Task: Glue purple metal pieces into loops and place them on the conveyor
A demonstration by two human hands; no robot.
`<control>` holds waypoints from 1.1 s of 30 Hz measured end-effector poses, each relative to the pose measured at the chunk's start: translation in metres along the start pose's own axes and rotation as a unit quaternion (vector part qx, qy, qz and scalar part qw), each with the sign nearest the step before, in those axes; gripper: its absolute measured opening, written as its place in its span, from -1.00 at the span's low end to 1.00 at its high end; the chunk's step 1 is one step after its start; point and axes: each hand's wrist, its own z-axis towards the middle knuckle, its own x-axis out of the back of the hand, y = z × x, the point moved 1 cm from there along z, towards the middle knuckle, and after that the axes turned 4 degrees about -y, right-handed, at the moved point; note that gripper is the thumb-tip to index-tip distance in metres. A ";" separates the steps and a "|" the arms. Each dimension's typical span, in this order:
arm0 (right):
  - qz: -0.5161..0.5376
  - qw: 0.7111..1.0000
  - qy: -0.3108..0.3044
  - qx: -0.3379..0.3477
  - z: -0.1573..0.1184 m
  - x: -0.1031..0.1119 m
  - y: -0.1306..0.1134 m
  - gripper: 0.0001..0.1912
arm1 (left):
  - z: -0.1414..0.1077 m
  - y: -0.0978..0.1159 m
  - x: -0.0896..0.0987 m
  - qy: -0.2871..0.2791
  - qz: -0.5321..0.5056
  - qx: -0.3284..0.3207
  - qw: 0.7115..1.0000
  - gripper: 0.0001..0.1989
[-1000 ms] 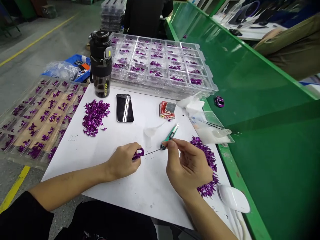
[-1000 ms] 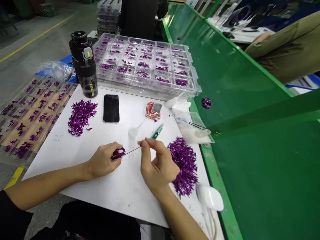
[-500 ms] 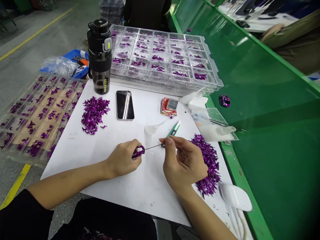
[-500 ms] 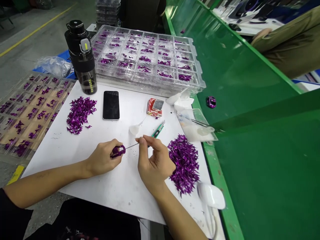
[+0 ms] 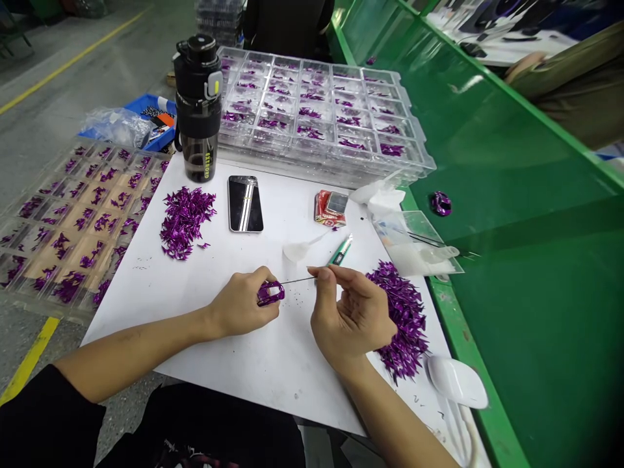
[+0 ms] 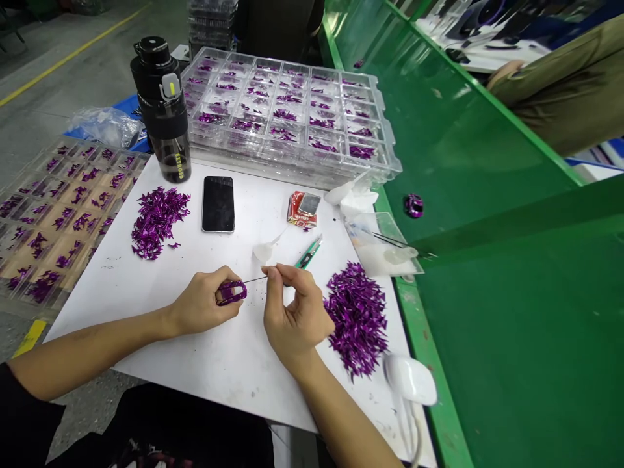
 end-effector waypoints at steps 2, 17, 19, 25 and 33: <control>0.000 1.000 0.005 -0.004 0.000 0.000 0.001 -0.64 | 0.000 0.000 0.000 -0.002 0.002 0.002 1.000 -0.84; -0.149 0.951 0.269 -0.007 0.062 0.064 0.040 -0.96 | -0.004 0.001 -0.002 -0.006 0.028 -0.030 0.999 -0.89; -0.219 0.932 0.289 -0.007 0.073 0.089 0.068 -0.90 | -0.005 -0.001 -0.004 0.001 0.031 -0.040 0.999 -0.89; -0.338 0.907 0.225 -0.109 0.068 0.125 0.127 -0.71 | -0.007 0.001 -0.005 0.026 0.046 -0.064 0.997 -0.88; -0.341 0.928 0.134 -0.067 0.057 0.103 0.103 -0.64 | -0.010 0.008 -0.001 0.050 0.009 -0.062 0.997 -0.59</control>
